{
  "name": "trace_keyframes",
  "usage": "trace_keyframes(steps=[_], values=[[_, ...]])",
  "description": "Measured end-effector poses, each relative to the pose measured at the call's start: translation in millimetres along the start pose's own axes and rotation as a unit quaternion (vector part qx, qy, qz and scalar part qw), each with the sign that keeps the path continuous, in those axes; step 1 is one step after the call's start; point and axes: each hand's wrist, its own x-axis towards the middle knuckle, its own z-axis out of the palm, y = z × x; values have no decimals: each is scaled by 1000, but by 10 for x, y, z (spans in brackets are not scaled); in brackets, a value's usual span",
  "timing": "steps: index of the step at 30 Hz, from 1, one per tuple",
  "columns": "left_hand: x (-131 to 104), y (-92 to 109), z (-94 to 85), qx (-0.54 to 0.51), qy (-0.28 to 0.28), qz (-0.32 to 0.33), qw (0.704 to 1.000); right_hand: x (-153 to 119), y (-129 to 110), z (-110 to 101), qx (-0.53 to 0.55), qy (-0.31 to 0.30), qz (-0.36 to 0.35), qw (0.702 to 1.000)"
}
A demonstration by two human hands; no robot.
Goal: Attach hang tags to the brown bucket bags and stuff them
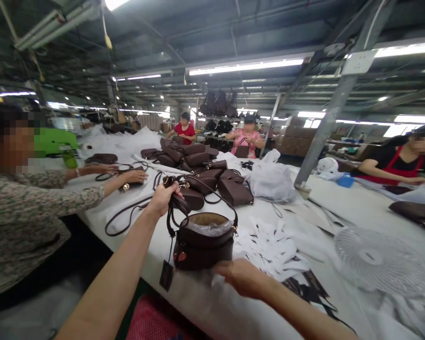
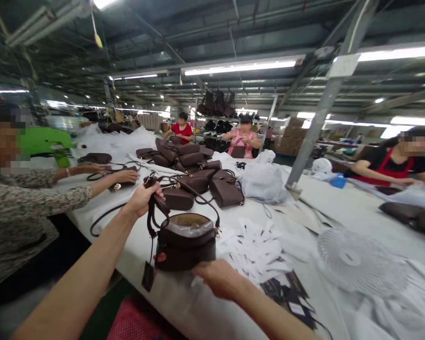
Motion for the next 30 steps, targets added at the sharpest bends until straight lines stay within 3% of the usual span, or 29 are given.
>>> trace_keyframes(steps=[4, 7, 10, 14, 17, 20, 23, 26, 30], values=[[-38, 26, 31, -10, -21, 4, 1000, 157, 167, 718, -96, 48, 1, 994], [-43, 23, 1, -12, -19, 9, 1000, 192, 509, 937, -143, 74, 16, 987], [-58, 22, -27, -18, -18, 6, 1000, 29, 940, 888, -165, 108, 70, 978], [-92, 45, 18, -30, -43, -5, 999, -273, 1482, 639, -163, 108, 194, 961], [-112, 74, 107, -27, -68, -9, 997, -304, 1641, 332, -136, 167, 268, 939], [-130, 100, 218, 13, -89, -11, 996, -67, 1408, -183, -62, 349, 264, 897], [-158, 114, 338, 67, -110, -10, 992, 333, 861, -802, 43, 475, 143, 867], [-196, 113, 432, 94, -125, -3, 988, 726, 318, -1285, 51, 473, 15, 880], [-250, 127, 452, 111, -145, -12, 983, 1013, -33, -1556, -49, 365, -16, 930]])
